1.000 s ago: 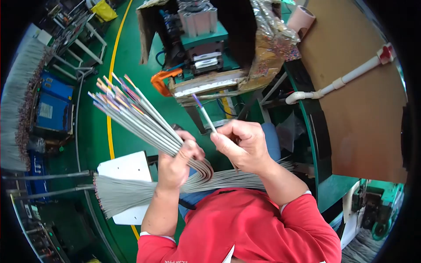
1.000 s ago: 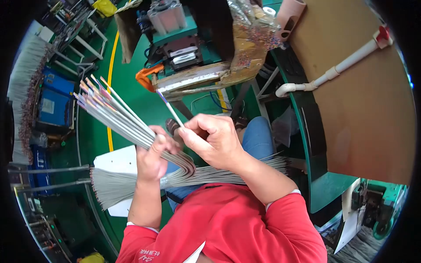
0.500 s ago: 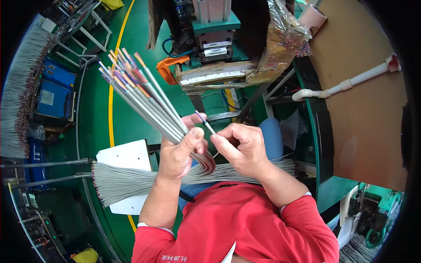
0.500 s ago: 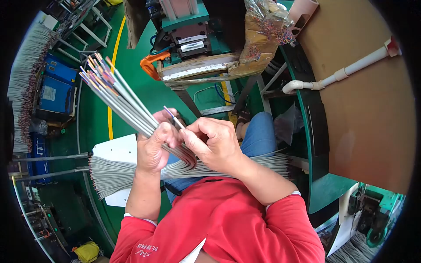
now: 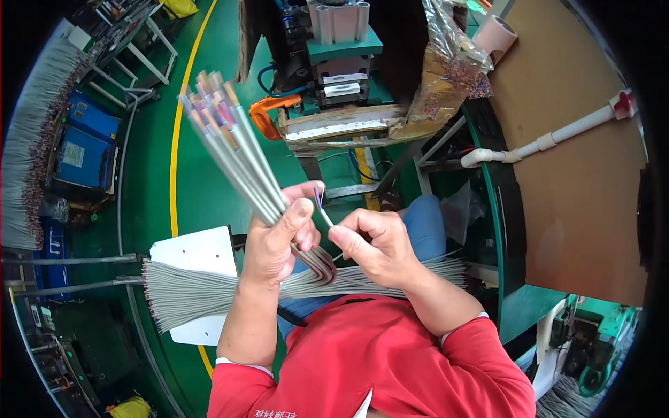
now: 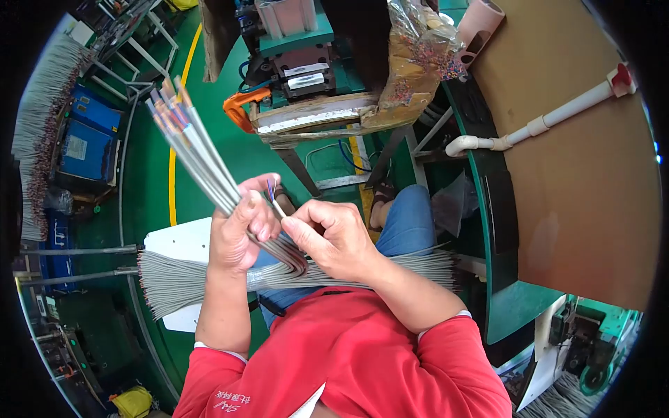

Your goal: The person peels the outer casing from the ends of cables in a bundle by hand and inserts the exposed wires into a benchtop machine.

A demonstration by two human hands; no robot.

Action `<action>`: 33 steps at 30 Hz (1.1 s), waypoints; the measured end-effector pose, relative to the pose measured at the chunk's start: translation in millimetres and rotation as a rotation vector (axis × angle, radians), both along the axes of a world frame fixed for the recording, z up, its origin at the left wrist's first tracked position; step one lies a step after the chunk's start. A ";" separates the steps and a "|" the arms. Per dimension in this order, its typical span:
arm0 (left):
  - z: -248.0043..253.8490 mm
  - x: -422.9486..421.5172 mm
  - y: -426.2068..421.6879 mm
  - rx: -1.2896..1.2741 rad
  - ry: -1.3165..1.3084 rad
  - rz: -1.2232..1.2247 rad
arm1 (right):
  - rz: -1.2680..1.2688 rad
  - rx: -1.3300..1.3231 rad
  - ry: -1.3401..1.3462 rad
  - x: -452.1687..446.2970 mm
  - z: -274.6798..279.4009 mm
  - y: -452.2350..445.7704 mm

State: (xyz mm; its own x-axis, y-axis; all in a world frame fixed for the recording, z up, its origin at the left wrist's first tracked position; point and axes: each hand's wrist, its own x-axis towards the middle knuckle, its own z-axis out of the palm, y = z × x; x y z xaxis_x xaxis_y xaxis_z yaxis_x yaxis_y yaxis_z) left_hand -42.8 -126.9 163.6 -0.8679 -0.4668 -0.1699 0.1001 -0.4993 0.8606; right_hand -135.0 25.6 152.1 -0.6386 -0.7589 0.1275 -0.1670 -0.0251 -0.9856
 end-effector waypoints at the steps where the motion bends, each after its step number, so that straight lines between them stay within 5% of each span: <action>1: 0.1 -0.7 -1.7 0.019 -0.023 -0.033 | 0.030 -0.010 0.007 1.3 1.2 0.0; 11: -12.3 10.2 -15.1 0.277 0.195 -0.146 | 0.160 -0.055 -0.198 3.7 3.2 0.2; 18: -5.1 4.2 -4.0 0.024 0.032 -0.097 | 0.066 -0.069 -0.091 5.0 10.2 -1.9; 33: -19.2 4.6 -0.4 0.114 0.142 0.001 | -0.004 -0.092 0.194 8.0 5.3 -8.7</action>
State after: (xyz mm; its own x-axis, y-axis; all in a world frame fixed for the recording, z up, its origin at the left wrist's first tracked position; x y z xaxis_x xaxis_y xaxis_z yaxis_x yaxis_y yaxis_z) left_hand -38.2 -127.3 144.4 -0.8867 -0.4521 -0.0971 0.2171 -0.5925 0.7758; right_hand -127.0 16.9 157.4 -0.5984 -0.7359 0.3168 -0.3534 -0.1124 -0.9287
